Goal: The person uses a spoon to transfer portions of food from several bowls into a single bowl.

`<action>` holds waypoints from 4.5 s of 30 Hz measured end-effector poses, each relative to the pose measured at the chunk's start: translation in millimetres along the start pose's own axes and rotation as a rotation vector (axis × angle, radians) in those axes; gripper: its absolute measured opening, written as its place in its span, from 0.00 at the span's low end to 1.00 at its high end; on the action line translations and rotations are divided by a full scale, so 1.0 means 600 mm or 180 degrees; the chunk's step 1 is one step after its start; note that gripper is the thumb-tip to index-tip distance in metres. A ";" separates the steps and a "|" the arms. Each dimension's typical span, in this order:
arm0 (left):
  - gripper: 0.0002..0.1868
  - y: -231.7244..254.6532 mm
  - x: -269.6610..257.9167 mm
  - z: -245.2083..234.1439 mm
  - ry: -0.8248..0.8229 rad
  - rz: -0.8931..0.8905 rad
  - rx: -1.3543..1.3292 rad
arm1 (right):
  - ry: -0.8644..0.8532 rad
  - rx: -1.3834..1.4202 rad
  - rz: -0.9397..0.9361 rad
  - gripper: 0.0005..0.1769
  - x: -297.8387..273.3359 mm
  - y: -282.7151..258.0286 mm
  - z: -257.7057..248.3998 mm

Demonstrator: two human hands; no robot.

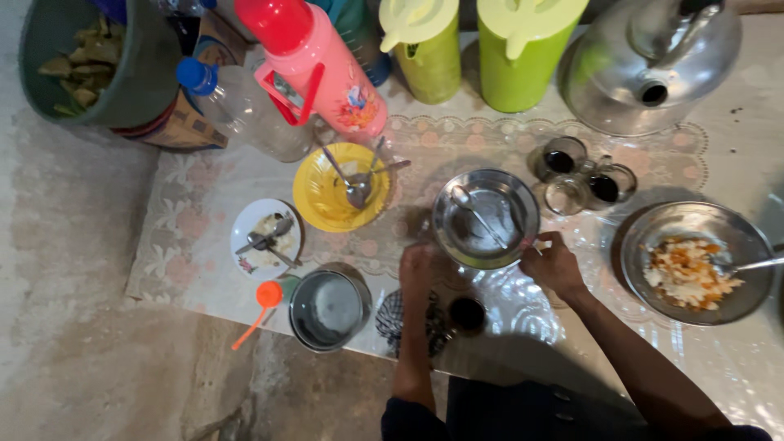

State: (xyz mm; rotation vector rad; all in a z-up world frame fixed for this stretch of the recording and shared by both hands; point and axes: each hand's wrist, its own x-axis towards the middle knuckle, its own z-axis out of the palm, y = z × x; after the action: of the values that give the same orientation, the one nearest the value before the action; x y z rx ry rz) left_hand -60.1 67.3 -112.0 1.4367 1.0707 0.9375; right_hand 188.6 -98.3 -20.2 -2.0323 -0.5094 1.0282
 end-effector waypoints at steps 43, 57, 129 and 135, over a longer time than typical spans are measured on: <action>0.36 0.196 -0.381 0.545 -0.1399 -0.1433 -0.1385 | 0.1619 -0.1251 -0.0074 0.16 -0.274 0.159 -0.413; 0.40 0.267 -0.380 0.640 -0.0987 -0.1529 -0.1402 | 0.2199 -0.0142 -0.0233 0.14 -0.346 0.387 -0.702; 0.14 0.184 -0.130 0.631 -0.1107 0.0255 -0.1539 | 0.1407 -0.2587 -0.2282 0.16 -0.076 0.168 -0.575; 0.14 0.222 -0.140 0.636 -0.1188 0.0397 -0.1433 | 0.1386 -0.3669 -0.2649 0.20 -0.066 0.152 -0.538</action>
State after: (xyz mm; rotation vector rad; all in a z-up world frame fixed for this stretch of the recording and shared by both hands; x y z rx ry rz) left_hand 294.3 -126.9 -28.4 1.2422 0.4613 0.8843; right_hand 425.7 -329.7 44.1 -2.4180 -1.7705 -0.3465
